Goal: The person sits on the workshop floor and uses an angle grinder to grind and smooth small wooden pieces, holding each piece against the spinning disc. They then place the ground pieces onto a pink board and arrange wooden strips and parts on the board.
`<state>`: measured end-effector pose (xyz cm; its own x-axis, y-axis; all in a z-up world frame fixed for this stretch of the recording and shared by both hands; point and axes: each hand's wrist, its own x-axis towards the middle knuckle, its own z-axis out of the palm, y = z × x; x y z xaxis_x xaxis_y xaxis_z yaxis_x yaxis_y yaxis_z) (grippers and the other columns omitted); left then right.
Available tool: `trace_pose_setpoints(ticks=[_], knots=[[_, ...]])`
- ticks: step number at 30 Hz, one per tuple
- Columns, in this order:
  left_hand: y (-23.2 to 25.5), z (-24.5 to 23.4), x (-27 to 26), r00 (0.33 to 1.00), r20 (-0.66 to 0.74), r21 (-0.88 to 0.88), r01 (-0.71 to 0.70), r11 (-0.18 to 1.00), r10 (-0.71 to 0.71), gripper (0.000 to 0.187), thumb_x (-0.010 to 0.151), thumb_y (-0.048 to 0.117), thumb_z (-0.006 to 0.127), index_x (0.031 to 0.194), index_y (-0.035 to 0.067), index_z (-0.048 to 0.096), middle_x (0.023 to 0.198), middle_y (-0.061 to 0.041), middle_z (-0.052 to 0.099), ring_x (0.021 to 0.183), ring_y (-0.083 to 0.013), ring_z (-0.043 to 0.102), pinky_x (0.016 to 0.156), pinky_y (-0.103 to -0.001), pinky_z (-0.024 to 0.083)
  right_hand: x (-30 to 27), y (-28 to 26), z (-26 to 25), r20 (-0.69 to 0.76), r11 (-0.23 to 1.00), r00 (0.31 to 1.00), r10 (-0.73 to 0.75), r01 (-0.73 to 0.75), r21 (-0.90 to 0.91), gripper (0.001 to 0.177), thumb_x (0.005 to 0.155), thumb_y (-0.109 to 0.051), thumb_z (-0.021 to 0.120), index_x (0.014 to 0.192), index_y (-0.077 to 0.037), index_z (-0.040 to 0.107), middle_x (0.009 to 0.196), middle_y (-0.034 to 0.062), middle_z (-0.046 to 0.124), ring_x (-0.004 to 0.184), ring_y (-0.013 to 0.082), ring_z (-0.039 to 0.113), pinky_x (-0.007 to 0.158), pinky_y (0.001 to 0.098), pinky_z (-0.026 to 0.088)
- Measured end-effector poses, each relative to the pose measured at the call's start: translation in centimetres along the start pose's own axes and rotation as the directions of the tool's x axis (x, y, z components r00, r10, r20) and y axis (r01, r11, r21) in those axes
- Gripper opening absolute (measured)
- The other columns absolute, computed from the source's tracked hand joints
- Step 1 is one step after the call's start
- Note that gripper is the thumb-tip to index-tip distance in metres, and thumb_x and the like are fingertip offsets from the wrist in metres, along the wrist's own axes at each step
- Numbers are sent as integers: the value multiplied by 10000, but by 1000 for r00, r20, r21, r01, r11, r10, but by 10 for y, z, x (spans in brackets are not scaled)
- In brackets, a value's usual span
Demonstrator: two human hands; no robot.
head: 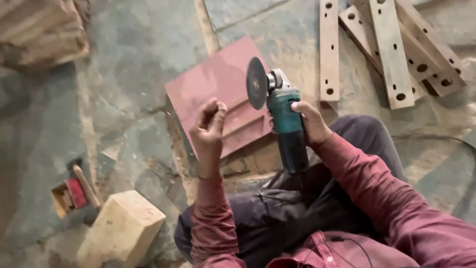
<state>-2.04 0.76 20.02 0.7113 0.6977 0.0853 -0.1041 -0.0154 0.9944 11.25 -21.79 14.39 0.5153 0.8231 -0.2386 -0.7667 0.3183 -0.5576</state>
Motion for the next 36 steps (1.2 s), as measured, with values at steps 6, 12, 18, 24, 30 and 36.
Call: trace_pose_setpoints(ticks=[6,12,18,24,30,36], knots=[[-12,-10,1,999,31,14,8,1000,-9,264,977,80,741,1209,-44,722,1113,-84,759,1030,-131,714,922,-268,585,6,23,-12,26,998,1000,-14,16,-53,700,886,-492,678,1351,21,569,1119,153,687,946,290,703,850,418,581],[-32,-3,3,988,131,-238,113,965,-83,233,974,28,741,1194,-42,710,1097,-87,757,1021,-143,725,941,-270,592,-1,29,-16,-25,1000,1000,-19,19,-13,705,913,-529,669,1371,-3,564,1142,158,672,975,286,679,873,391,567],[-45,-4,-6,988,144,-298,90,950,-49,204,983,-42,747,1185,-64,724,1090,-102,752,1003,-158,714,923,-297,596,-13,15,-3,-4,997,997,-75,75,-13,675,943,-499,664,1381,2,552,1161,174,658,993,290,662,897,394,563],[-27,1,-9,981,184,-227,105,968,-63,214,965,-31,747,1176,-53,722,1078,-87,764,1002,-146,734,949,-292,609,-17,8,0,81,995,993,-82,86,-52,666,917,-440,680,1382,17,544,1176,180,659,988,295,669,884,400,567],[-16,11,-19,988,154,22,5,1000,-9,225,958,4,786,1174,-44,746,1039,-64,771,901,-68,692,812,-211,572,-22,11,-3,63,987,989,-132,137,-79,665,974,-463,667,1372,50,525,1129,211,660,919,301,684,802,388,592],[-7,20,-26,988,148,103,-52,993,37,208,939,-8,776,1146,-15,763,984,-10,726,774,-27,582,665,-176,471,-19,7,11,100,878,938,-333,347,-331,939,958,-415,718,1663,-202,135,1285,212,584,989,282,693,791,419,629]])
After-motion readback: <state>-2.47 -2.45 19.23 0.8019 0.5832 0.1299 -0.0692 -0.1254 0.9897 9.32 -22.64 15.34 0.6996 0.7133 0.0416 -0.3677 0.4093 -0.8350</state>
